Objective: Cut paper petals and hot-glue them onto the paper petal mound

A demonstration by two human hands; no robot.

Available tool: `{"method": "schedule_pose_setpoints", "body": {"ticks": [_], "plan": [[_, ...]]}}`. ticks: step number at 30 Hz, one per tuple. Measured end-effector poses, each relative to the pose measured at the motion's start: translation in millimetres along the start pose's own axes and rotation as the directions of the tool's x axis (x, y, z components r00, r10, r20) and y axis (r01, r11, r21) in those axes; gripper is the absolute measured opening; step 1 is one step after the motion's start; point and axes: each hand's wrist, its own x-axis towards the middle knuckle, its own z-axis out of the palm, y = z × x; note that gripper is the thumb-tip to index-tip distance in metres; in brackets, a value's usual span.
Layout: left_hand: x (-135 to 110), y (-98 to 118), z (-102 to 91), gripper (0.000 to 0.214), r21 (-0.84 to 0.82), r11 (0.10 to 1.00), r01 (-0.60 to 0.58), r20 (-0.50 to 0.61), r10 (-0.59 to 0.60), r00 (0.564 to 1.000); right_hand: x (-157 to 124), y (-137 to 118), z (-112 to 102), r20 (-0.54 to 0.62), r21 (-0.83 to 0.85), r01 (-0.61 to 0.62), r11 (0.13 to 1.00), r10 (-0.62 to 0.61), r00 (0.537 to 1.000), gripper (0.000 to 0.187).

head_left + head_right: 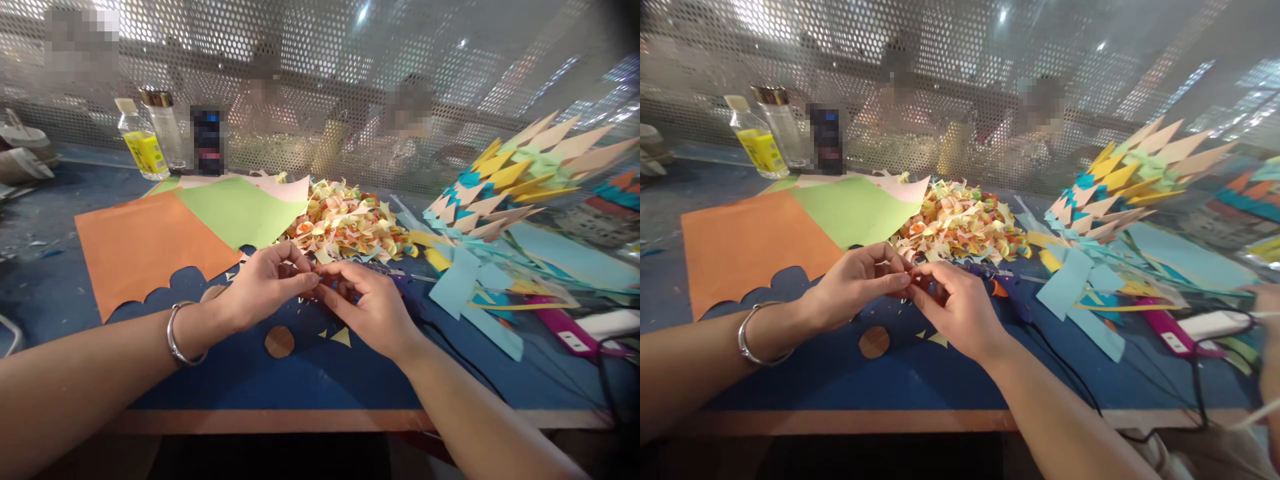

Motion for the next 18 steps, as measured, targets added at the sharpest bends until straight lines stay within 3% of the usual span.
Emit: {"method": "schedule_pose_setpoints", "body": {"ticks": [18], "plan": [[1.4,1.0,-1.2,0.015,0.026,1.000,-0.010,0.014,0.010,1.000,0.1,0.9,-0.2,0.007,-0.001,-0.014,1.000,0.014,1.000,0.021]]}}
